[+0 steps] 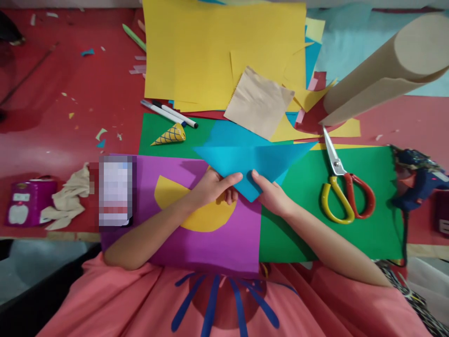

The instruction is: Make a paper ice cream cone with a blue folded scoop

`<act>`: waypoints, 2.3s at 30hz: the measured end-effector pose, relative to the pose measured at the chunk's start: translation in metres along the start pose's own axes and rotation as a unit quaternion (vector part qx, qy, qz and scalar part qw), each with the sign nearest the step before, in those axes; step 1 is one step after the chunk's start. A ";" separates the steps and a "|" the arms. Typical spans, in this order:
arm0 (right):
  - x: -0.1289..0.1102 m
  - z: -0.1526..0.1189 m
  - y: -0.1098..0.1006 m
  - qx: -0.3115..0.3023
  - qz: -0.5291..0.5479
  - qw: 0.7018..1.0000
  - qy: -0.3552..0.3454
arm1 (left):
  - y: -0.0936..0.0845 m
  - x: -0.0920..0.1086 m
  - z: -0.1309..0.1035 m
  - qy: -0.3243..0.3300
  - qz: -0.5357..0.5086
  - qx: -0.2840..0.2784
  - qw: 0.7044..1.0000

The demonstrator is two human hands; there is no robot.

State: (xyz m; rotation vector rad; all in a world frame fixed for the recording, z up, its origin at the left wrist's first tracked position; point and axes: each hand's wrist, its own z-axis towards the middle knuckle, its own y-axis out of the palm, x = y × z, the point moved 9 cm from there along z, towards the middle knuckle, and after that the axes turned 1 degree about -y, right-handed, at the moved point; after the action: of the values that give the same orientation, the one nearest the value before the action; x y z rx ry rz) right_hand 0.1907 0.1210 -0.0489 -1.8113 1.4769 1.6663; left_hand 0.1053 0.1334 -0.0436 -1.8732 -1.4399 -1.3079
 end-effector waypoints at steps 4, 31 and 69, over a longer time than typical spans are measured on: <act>0.001 0.003 -0.004 0.012 0.073 0.997 -0.003 | -0.021 0.007 -0.002 0.024 0.020 0.074 0.997; -0.002 0.001 -0.016 0.124 0.073 0.990 -0.004 | -0.018 0.006 -0.007 0.005 0.129 0.038 0.991; -0.031 -0.005 -0.055 0.184 -0.055 0.981 -0.042 | -0.046 0.020 0.002 0.032 0.147 0.101 0.983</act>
State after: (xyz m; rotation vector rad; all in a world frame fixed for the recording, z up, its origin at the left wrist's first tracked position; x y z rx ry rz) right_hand 0.2424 0.1570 -0.0434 -1.5720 1.5018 1.2976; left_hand 0.0647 0.1616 -0.0361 -1.8087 -1.1624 -1.0307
